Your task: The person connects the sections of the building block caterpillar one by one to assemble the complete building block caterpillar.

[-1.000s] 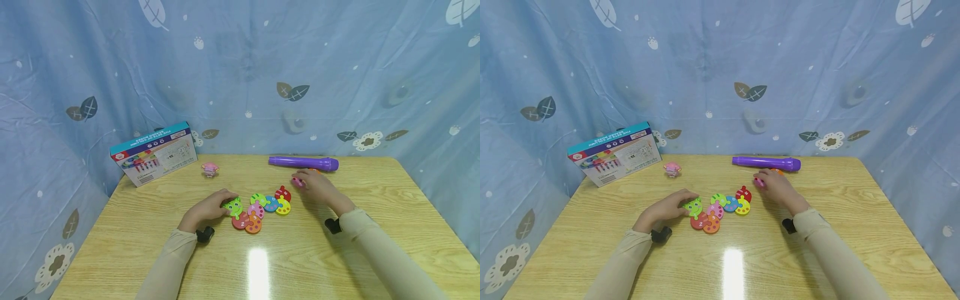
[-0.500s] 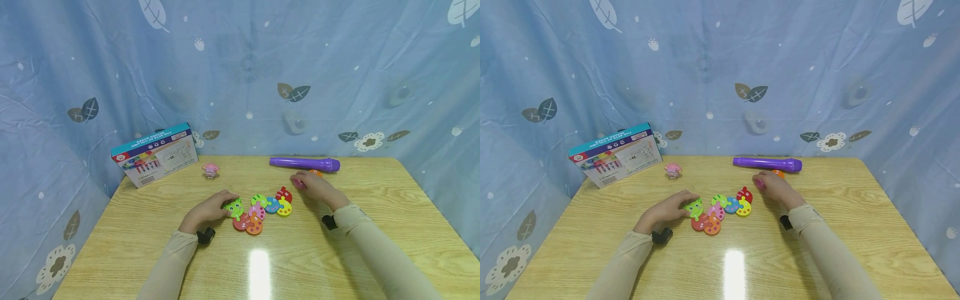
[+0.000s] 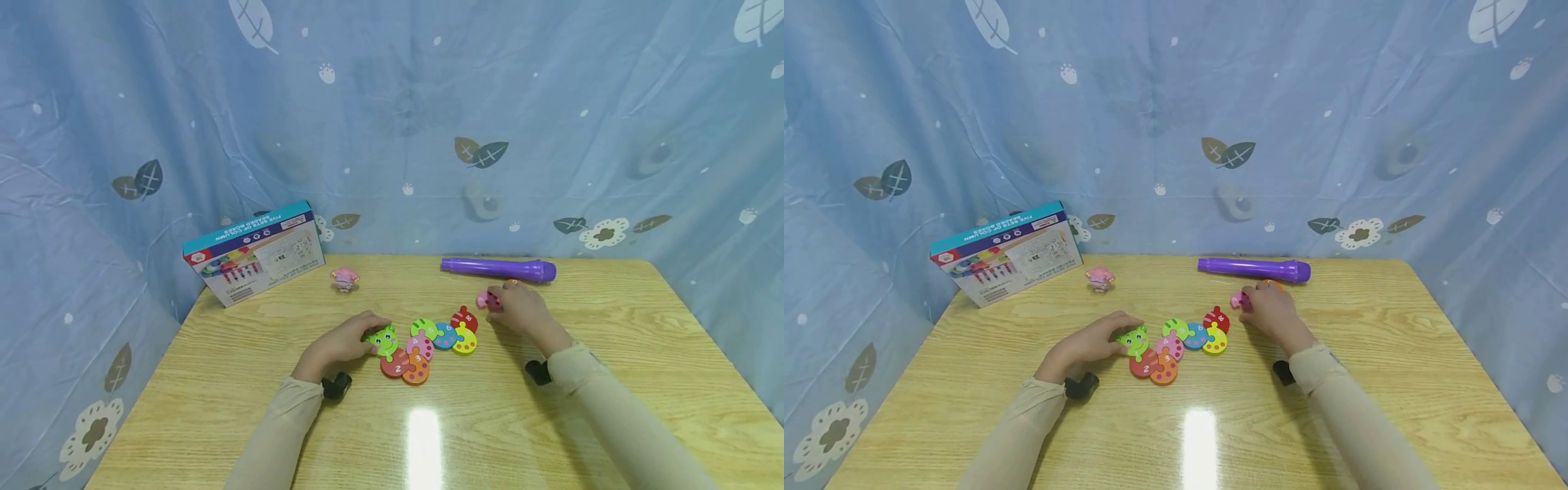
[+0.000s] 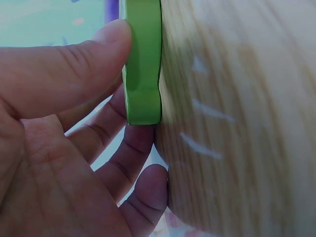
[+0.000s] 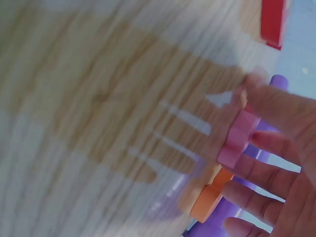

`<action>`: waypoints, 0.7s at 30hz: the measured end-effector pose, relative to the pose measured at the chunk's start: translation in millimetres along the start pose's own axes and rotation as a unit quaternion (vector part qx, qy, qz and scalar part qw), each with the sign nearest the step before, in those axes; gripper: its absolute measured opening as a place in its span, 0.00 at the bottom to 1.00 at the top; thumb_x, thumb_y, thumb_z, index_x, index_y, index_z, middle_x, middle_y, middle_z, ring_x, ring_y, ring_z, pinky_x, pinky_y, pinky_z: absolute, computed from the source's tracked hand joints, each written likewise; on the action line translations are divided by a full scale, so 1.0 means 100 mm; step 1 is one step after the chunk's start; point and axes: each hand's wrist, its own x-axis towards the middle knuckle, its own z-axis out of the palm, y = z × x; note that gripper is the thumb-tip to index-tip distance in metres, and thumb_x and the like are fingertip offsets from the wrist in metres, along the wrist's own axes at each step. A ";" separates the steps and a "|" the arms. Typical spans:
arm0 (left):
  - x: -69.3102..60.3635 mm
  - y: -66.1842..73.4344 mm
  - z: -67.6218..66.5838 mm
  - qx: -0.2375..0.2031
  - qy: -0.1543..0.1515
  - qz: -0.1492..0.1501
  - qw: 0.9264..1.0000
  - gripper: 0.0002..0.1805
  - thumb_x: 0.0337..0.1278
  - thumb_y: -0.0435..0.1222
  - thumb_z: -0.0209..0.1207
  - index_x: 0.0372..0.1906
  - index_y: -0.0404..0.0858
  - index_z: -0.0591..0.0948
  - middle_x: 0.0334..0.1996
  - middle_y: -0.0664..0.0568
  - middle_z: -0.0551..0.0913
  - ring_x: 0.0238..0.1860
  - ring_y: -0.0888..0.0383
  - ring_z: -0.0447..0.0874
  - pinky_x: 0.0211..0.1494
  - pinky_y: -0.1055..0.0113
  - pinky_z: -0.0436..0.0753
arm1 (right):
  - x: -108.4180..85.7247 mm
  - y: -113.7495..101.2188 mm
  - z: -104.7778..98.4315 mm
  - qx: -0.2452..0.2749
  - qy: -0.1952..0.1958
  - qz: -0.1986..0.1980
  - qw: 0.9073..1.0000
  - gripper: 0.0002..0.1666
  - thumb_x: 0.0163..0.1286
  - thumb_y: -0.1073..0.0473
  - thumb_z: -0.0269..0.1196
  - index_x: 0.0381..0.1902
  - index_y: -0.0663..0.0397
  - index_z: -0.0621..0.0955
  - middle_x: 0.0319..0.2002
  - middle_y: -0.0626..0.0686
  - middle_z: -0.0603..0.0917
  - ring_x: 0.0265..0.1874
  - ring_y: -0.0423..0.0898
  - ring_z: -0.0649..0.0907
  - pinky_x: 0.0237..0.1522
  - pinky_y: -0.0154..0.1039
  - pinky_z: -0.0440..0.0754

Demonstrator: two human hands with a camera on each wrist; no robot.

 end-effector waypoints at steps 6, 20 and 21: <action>0.00 -0.01 0.00 0.002 0.001 0.003 1.000 0.28 0.54 0.29 0.60 0.62 0.39 0.71 0.52 0.48 0.73 0.56 0.53 0.70 0.61 0.56 0.68 | -0.03 -0.03 0.04 0.015 0.041 -0.006 0.999 0.11 0.59 0.63 0.63 0.40 0.57 0.80 0.25 0.53 0.76 0.25 0.51 0.74 0.20 0.45 0.73; 0.01 -0.02 0.01 0.005 0.001 -0.008 1.000 0.28 0.54 0.30 0.60 0.62 0.40 0.71 0.52 0.49 0.73 0.56 0.53 0.70 0.61 0.57 0.68 | 0.06 -0.03 0.10 0.092 0.069 -0.153 0.981 0.20 0.56 0.77 0.60 0.47 0.60 0.81 0.42 0.61 0.80 0.39 0.57 0.80 0.43 0.50 0.79; 0.01 -0.02 0.01 0.006 0.001 -0.008 1.000 0.28 0.54 0.30 0.60 0.62 0.40 0.71 0.52 0.49 0.73 0.56 0.53 0.70 0.61 0.57 0.68 | 0.07 -0.03 0.10 0.095 0.065 -0.153 0.982 0.19 0.57 0.77 0.59 0.46 0.61 0.82 0.41 0.60 0.80 0.38 0.55 0.80 0.43 0.49 0.79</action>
